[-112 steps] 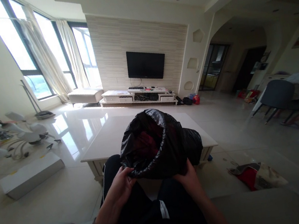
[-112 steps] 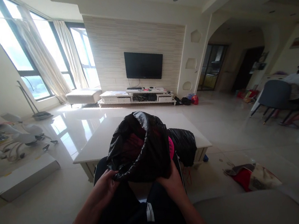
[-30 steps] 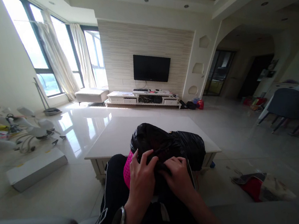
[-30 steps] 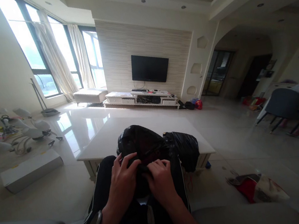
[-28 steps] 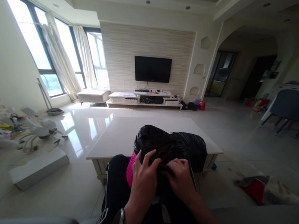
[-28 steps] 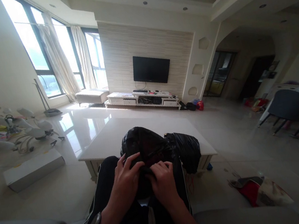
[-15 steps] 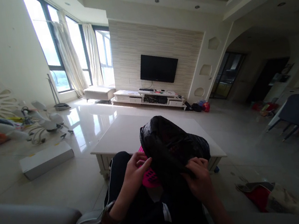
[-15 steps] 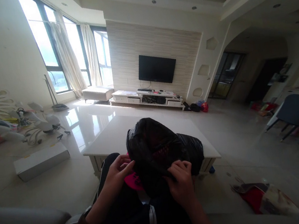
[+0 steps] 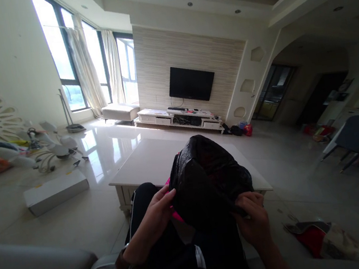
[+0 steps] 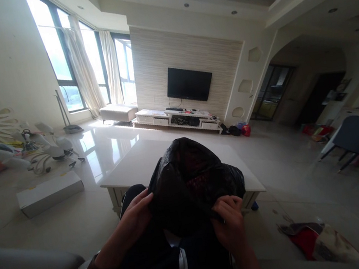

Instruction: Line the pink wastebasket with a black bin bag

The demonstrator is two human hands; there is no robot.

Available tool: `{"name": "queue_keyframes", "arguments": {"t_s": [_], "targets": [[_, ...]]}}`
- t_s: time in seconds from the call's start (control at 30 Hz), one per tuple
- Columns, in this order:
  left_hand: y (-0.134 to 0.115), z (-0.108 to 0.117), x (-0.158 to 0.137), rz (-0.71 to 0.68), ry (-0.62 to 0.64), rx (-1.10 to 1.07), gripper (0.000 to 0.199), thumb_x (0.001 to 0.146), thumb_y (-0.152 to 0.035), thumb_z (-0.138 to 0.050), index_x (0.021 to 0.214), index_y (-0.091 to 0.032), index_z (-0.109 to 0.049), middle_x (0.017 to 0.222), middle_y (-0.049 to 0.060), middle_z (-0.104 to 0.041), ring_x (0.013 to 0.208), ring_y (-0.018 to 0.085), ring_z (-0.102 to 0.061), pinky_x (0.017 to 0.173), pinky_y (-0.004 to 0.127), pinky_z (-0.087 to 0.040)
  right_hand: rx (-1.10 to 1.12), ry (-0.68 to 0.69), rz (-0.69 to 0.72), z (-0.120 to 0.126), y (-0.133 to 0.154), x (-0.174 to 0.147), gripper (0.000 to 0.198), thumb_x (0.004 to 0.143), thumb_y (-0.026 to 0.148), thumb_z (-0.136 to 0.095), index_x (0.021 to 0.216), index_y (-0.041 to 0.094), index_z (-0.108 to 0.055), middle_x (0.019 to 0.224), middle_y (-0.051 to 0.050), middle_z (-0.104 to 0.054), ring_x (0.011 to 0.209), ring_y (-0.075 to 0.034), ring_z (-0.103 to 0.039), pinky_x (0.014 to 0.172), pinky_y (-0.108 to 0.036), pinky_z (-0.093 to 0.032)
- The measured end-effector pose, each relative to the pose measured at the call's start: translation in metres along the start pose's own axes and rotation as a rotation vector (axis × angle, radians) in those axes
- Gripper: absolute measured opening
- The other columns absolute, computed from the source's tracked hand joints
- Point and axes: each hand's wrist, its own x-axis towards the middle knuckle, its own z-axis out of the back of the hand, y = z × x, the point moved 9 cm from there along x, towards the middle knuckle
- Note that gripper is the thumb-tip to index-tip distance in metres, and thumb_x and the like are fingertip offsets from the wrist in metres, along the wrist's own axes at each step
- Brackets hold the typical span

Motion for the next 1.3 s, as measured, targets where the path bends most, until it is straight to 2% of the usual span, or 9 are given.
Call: {"name": "queue_keyframes", "arguments": {"t_s": [0.23,0.47,0.57,0.67,0.8,0.93,1.1,1.2,1.3], "targets": [[0.005,0.037,0.012,-0.023,-0.134,0.1,0.024,0.068,-0.026,-0.08,0.089,-0.017,-0.073,0.08,0.002,-0.069,0.072,0.018,-0.066,0.059,0.027,-0.054,0.007,-0.026,0.059,0.011,0.007,0.002,0.019,0.087,0.001,-0.058,0.089,0.021,-0.059,0.074,0.001,-0.064,0.081,-0.02,-0.062,0.084,-0.042,-0.036],[-0.028,0.024,0.003,-0.109,-0.049,0.063,0.046,0.075,-0.032,-0.09,0.115,-0.023,-0.068,0.097,0.001,-0.072,0.085,0.016,-0.068,0.073,0.025,-0.057,0.02,-0.008,0.107,0.012,0.018,0.005,0.021,0.089,0.0,-0.056,0.09,0.019,-0.062,0.074,0.0,-0.066,0.082,-0.019,-0.062,0.085,-0.042,-0.036],[-0.023,0.025,0.005,-0.102,-0.008,0.064,0.048,0.075,-0.031,-0.091,0.115,-0.026,-0.066,0.094,-0.001,-0.07,0.08,0.014,-0.066,0.074,0.025,-0.057,0.029,-0.014,0.097,0.011,0.021,0.006,0.02,0.089,0.0,-0.056,0.09,0.019,-0.063,0.074,0.0,-0.066,0.082,-0.018,-0.062,0.085,-0.042,-0.036],[-0.014,0.042,0.011,-0.101,-0.091,0.146,0.039,0.075,-0.03,-0.088,0.106,-0.024,-0.066,0.091,-0.001,-0.069,0.08,0.015,-0.066,0.071,0.024,-0.055,0.018,-0.009,0.087,0.007,0.023,0.005,0.02,0.091,0.001,-0.055,0.089,0.019,-0.063,0.073,0.0,-0.066,0.082,-0.018,-0.063,0.086,-0.042,-0.035],[-0.031,0.058,0.009,-0.256,-0.262,0.335,0.032,0.078,-0.038,-0.081,0.102,-0.022,-0.069,0.103,0.004,-0.071,0.099,0.022,-0.068,0.081,0.03,-0.057,-0.059,0.021,0.096,-0.004,0.027,0.001,0.021,0.096,0.004,-0.052,0.085,0.019,-0.063,0.069,0.001,-0.064,0.083,-0.018,-0.062,0.087,-0.043,-0.033],[-0.054,0.046,-0.005,-0.329,-0.3,0.502,0.047,0.079,-0.051,-0.079,0.116,-0.022,-0.073,0.131,0.011,-0.07,0.125,0.032,-0.064,0.095,0.038,-0.056,-0.167,0.076,0.172,-0.014,0.035,0.0,0.021,0.1,0.008,-0.053,0.085,0.019,-0.063,0.068,0.001,-0.063,0.085,-0.018,-0.064,0.087,-0.042,-0.032],[-0.01,0.02,-0.006,-0.006,-0.077,0.392,0.064,0.079,-0.044,-0.084,0.138,-0.026,-0.064,0.131,0.012,-0.071,0.108,0.035,-0.072,0.07,0.04,-0.063,-0.201,0.234,0.266,-0.039,0.048,-0.004,0.023,0.096,0.003,-0.052,0.093,0.02,-0.067,0.075,0.0,-0.069,0.091,-0.02,-0.064,0.092,-0.042,-0.034],[0.009,0.033,0.0,-0.025,-0.184,0.349,0.064,0.074,-0.026,-0.084,0.135,-0.024,-0.064,0.112,0.008,-0.076,0.086,0.028,-0.073,0.059,0.033,-0.059,-0.165,0.252,0.253,-0.057,0.051,-0.011,0.026,0.092,0.001,-0.053,0.094,0.022,-0.068,0.077,0.0,-0.071,0.095,-0.021,-0.065,0.098,-0.043,-0.034],[0.02,0.061,0.01,-0.098,-0.336,0.3,0.061,0.066,-0.011,-0.077,0.125,-0.023,-0.068,0.099,0.003,-0.075,0.077,0.021,-0.069,0.062,0.029,-0.056,-0.114,0.359,0.121,-0.08,0.041,-0.018,0.031,0.089,0.004,-0.063,0.107,0.027,-0.07,0.093,0.0,-0.078,0.118,-0.025,-0.065,0.106,-0.045,-0.031]]}}
